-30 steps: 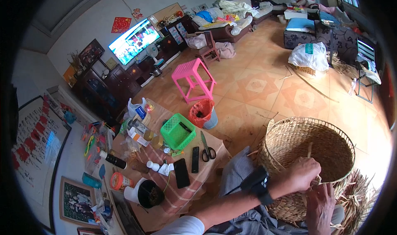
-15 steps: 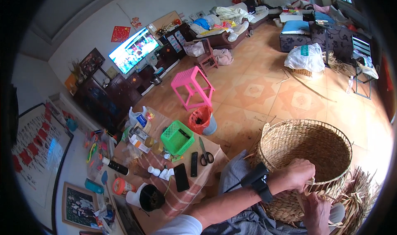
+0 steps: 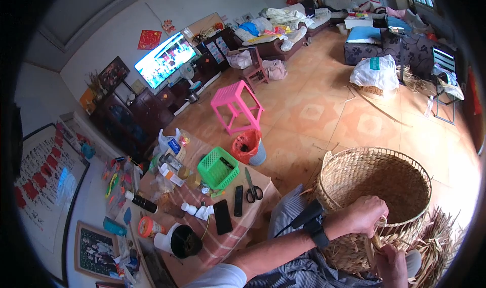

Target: The person is weaving a large basket using bamboo or similar natural fiber strips.

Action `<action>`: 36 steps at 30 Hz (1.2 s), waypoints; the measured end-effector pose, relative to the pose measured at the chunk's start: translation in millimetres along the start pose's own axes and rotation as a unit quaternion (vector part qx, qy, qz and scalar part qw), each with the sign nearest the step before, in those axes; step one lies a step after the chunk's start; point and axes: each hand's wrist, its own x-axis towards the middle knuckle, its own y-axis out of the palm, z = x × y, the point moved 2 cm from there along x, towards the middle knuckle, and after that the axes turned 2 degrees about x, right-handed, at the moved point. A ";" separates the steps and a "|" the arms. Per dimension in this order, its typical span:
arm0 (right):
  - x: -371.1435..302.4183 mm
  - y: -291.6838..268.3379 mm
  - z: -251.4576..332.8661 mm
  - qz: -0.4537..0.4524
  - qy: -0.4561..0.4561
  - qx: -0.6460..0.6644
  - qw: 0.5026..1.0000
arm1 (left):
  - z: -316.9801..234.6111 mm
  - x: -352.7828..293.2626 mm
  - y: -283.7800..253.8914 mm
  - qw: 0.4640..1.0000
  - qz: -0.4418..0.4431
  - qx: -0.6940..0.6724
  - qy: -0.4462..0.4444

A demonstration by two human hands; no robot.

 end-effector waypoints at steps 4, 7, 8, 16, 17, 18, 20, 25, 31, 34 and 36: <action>-18.6 -38.0 -2.6 0.088 0.112 0.131 0.981 | 11.5 16.1 12.9 0.996 0.078 0.020 0.029; -48.6 -87.5 -44.6 0.057 0.047 0.297 0.952 | 7.7 0.7 0.2 0.990 -0.025 -0.061 0.128; -39.2 -96.7 -34.8 0.012 0.078 0.184 0.980 | 30.3 -15.9 -2.6 0.989 -0.072 -0.039 0.126; -59.7 -119.1 -26.2 -0.447 -0.065 -0.410 0.792 | 6.9 -1.5 -36.2 0.982 0.170 -0.086 -0.004; -59.1 -103.0 -19.2 -0.427 -0.077 -0.372 0.821 | 5.0 -0.2 -38.8 0.978 0.190 -0.081 -0.012; -59.5 -84.7 -11.9 -0.405 -0.091 -0.329 0.848 | 3.6 -0.3 -42.9 0.975 0.209 -0.075 -0.023; -56.0 -32.4 -10.3 -0.263 -0.093 -0.223 0.934 | 2.3 7.9 -37.4 0.975 0.218 -0.049 -0.016; -16.4 47.5 32.1 -0.235 -0.157 -0.277 0.918 | 6.2 11.7 -30.2 0.970 0.238 -0.051 -0.022; -15.7 65.3 11.0 -0.166 -0.211 -0.069 0.961 | 4.5 12.1 -32.1 0.972 0.231 -0.019 -0.030; -18.9 68.4 15.3 0.002 0.100 0.299 0.949 | 8.4 10.7 -30.2 0.974 0.225 -0.016 -0.026; -18.1 67.4 27.3 0.001 0.101 0.406 0.908 | 8.7 12.2 -31.2 0.972 0.230 -0.028 -0.024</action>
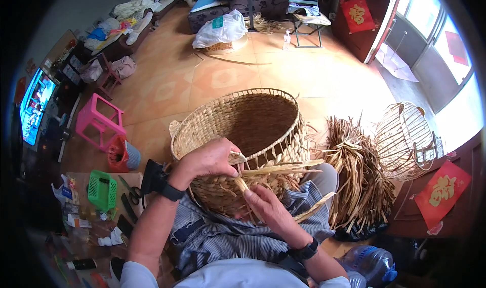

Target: The person is weaving a large basket using bamboo or similar natural fiber strips.

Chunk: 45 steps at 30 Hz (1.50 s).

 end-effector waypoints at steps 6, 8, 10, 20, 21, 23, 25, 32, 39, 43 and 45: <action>12.6 -11.4 -19.2 -0.079 -0.111 -0.229 0.964 | -2.9 -0.3 -0.2 1.000 -0.005 -0.006 -0.006; 4.4 -3.6 -7.4 -0.104 -0.236 -0.384 0.887 | -0.3 -1.1 -0.3 1.000 -0.002 -0.013 0.000; -2.4 5.7 3.1 -0.123 -0.284 -0.522 0.795 | 0.3 1.1 0.7 1.000 0.009 -0.026 0.013; 27.2 -12.8 72.9 -0.102 -0.387 -0.684 0.610 | -1.1 -0.6 -1.5 0.999 -0.005 -0.015 0.039; 30.7 -12.3 68.9 -0.101 -0.388 -0.684 0.609 | -0.5 1.9 -1.7 0.999 0.014 -0.005 0.044; 34.2 -11.2 60.9 -0.175 -0.354 -0.649 0.651 | 1.3 6.6 -4.3 0.998 0.031 0.004 0.047; 36.5 -4.4 54.8 -0.194 -0.327 -0.647 0.662 | 4.2 1.5 -6.6 0.990 0.111 -0.088 -0.008; 42.6 -7.1 43.2 -0.176 -0.288 -0.651 0.680 | 8.0 7.7 8.3 0.977 -0.140 -0.001 0.163; 39.7 -16.6 40.5 -0.112 -0.321 -0.645 0.684 | -25.5 35.1 19.2 0.987 -0.099 0.122 0.010; 45.9 -29.8 30.1 -0.151 -0.252 -0.639 0.711 | -30.6 44.5 24.9 0.975 -0.053 0.206 -0.063; 36.7 -26.7 41.9 -0.154 -0.244 -0.644 0.709 | -36.7 40.6 23.8 0.969 -0.063 0.228 -0.067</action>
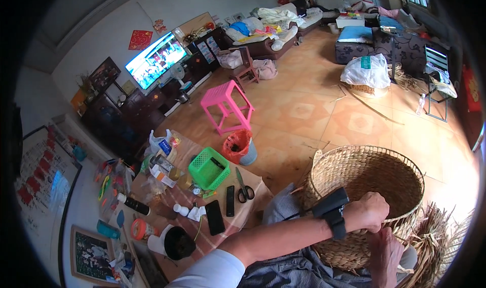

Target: The person is weaving a large basket using bamboo or similar natural fiber strips.

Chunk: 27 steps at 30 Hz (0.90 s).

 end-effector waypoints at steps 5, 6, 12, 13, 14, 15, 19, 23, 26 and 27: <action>1.7 -0.5 -1.4 -0.025 0.030 0.025 0.999 | 27.9 12.2 -25.1 0.956 0.240 -0.090 0.140; 4.0 0.9 4.2 -0.025 0.025 0.028 0.999 | 46.0 18.2 -20.3 0.945 0.258 -0.171 0.107; 10.6 7.4 14.0 -0.057 -0.022 -0.019 0.998 | 88.8 5.7 9.7 0.792 0.243 -0.554 0.079; 11.1 10.6 13.1 -0.070 -0.017 -0.030 0.997 | 89.5 9.3 17.2 0.791 0.245 -0.554 0.081; 11.4 13.6 12.2 -0.083 -0.011 -0.041 0.996 | 87.8 11.1 25.7 0.785 0.239 -0.565 0.085; 12.5 15.2 12.3 -0.096 -0.009 -0.052 0.994 | 86.1 10.0 28.8 0.780 0.231 -0.575 0.088; 22.7 19.1 14.6 -0.070 0.014 -0.099 0.993 | 83.2 13.4 40.7 0.834 0.169 -0.517 0.090; 21.9 7.1 23.8 -0.081 0.022 -0.125 0.989 | 80.8 14.3 43.6 0.856 0.169 -0.481 0.085; 11.2 -15.3 40.0 -0.088 0.021 -0.094 0.991 | 78.1 6.7 34.6 0.889 0.128 -0.432 0.079; 7.5 -25.3 47.0 -0.099 0.023 -0.074 0.992 | 78.5 4.1 34.3 0.889 0.128 -0.433 0.077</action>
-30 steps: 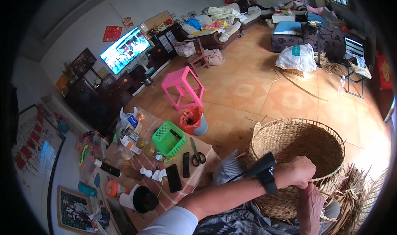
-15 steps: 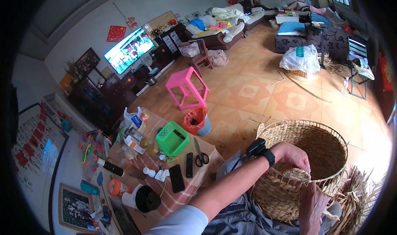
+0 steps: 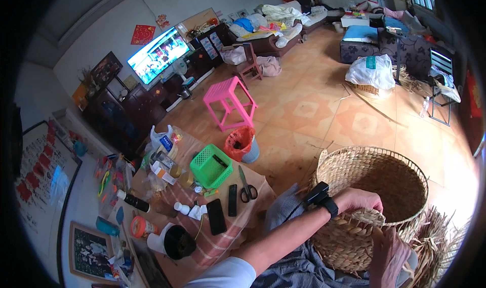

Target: The person is weaving a large basket using bamboo or similar natural fiber strips.

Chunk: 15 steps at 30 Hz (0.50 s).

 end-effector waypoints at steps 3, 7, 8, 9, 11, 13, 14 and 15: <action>0.9 6.9 -2.7 0.015 -0.005 0.001 1.000 | -0.5 -5.8 4.6 0.981 0.042 -0.184 -0.043; 5.8 39.4 -17.4 0.002 -0.038 0.007 0.999 | 16.2 2.2 9.9 0.980 0.020 -0.187 0.065; 6.7 39.5 -14.4 -0.017 -0.044 0.030 0.998 | 24.5 7.0 10.7 0.975 0.033 -0.199 0.097; 6.2 38.3 -15.7 -0.013 -0.043 0.022 0.999 | 22.2 8.9 11.3 0.974 0.036 -0.201 0.097; 0.8 29.3 -17.5 0.019 -0.030 0.010 0.999 | 21.6 14.2 10.7 0.988 0.022 -0.153 0.004; -7.0 16.6 -15.0 0.057 0.000 0.029 0.998 | 19.1 17.8 9.0 0.994 0.004 -0.104 0.020; -10.1 12.8 -11.6 0.060 -0.006 0.036 0.998 | 25.4 16.2 7.4 0.998 -0.025 -0.054 0.031; -12.4 10.0 -8.7 0.054 -0.018 0.013 0.998 | 33.0 13.5 3.8 0.998 -0.044 -0.039 0.022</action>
